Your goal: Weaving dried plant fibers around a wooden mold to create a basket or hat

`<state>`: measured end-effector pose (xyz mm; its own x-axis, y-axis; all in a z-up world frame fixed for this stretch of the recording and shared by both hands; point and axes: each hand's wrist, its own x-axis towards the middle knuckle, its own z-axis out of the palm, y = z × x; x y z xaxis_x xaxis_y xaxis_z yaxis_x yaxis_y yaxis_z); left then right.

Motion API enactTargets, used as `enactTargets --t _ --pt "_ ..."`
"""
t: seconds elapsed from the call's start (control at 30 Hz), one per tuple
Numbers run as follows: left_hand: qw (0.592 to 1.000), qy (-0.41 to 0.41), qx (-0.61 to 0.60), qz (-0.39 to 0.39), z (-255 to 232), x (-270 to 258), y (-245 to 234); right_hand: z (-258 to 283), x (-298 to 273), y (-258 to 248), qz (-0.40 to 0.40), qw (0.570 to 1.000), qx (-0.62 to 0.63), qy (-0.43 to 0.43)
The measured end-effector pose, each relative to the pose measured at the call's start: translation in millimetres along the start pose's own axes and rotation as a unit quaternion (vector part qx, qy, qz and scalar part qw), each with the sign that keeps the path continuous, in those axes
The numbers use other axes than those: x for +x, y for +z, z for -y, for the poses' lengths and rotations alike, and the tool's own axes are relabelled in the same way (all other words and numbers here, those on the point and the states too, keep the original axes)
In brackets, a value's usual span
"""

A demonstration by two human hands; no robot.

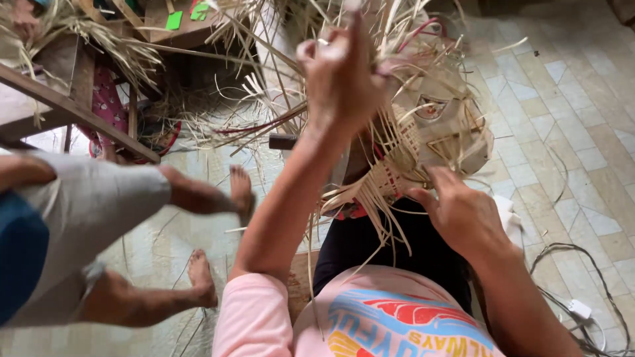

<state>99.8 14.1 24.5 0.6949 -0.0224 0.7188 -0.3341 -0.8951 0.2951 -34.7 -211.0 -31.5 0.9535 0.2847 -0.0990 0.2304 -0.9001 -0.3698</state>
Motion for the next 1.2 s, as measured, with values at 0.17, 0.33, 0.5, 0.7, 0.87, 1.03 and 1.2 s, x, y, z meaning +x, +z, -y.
enactTargets --t 0.17,0.33,0.5,0.7,0.87,1.03,1.2 --pt "0.972 -0.2 -0.098 -0.078 115.0 5.8 -8.7 -25.2 -13.2 12.0 0.128 0.972 0.102 0.167" --pt "0.937 -0.32 -0.109 0.087 131.8 -36.1 -70.1 -49.0 -16.6 -26.7 0.174 0.87 0.191 0.42" --pt "0.975 -0.067 -0.083 -0.193 55.5 -103.5 -95.8 -87.5 1.3 -25.1 -0.365 0.91 0.123 -0.151" --pt "0.994 0.067 -0.054 -0.062 -31.8 -145.6 -89.2 31.6 26.9 -15.7 -0.303 0.831 0.266 -0.382" --pt "0.995 0.025 -0.046 -0.081 -33.8 -154.0 -77.3 42.9 53.0 4.7 -0.272 0.838 0.233 -0.412" --pt "0.993 -0.027 -0.074 -0.09 -24.8 -168.1 -74.9 51.4 55.7 0.6 -0.246 0.868 0.15 -0.405" --pt "0.981 -0.101 -0.155 -0.065 14.6 -189.4 -83.3 53.7 54.2 0.1 -0.242 0.888 0.115 -0.374"
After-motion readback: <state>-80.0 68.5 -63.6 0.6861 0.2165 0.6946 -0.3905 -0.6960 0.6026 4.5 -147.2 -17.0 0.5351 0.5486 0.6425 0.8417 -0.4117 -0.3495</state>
